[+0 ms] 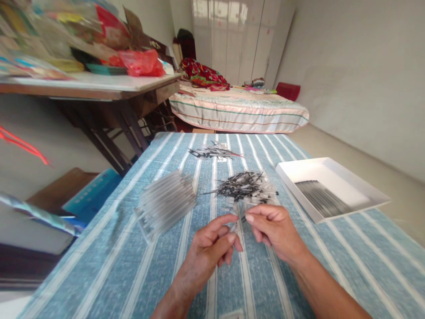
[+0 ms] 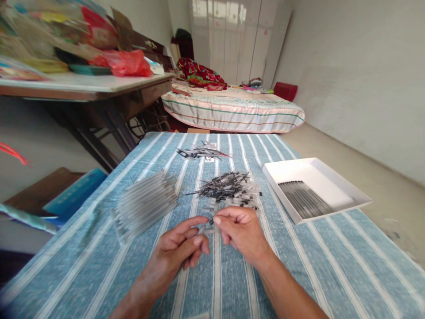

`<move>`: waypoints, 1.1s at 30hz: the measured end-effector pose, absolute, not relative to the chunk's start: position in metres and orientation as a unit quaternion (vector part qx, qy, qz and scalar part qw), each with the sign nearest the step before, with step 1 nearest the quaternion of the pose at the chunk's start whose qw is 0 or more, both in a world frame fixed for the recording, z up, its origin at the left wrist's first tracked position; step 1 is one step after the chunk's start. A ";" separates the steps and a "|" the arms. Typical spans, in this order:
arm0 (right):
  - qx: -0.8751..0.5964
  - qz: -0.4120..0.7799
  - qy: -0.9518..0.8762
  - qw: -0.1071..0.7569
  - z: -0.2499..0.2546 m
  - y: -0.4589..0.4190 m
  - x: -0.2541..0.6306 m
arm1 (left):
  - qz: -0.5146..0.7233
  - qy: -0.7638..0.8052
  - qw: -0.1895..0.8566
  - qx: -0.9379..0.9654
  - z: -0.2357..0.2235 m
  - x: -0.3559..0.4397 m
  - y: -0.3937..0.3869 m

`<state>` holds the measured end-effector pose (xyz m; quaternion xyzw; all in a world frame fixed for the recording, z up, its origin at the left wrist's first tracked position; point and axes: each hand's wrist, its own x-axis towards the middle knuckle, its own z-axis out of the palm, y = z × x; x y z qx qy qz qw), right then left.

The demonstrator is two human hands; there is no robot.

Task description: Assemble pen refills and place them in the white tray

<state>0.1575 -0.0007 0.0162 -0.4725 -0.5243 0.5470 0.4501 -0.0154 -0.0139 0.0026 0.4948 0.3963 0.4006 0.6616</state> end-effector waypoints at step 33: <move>-0.452 0.435 -0.675 0.389 0.012 -0.007 0.160 | 0.357 0.406 0.675 0.501 0.010 -0.012 -0.015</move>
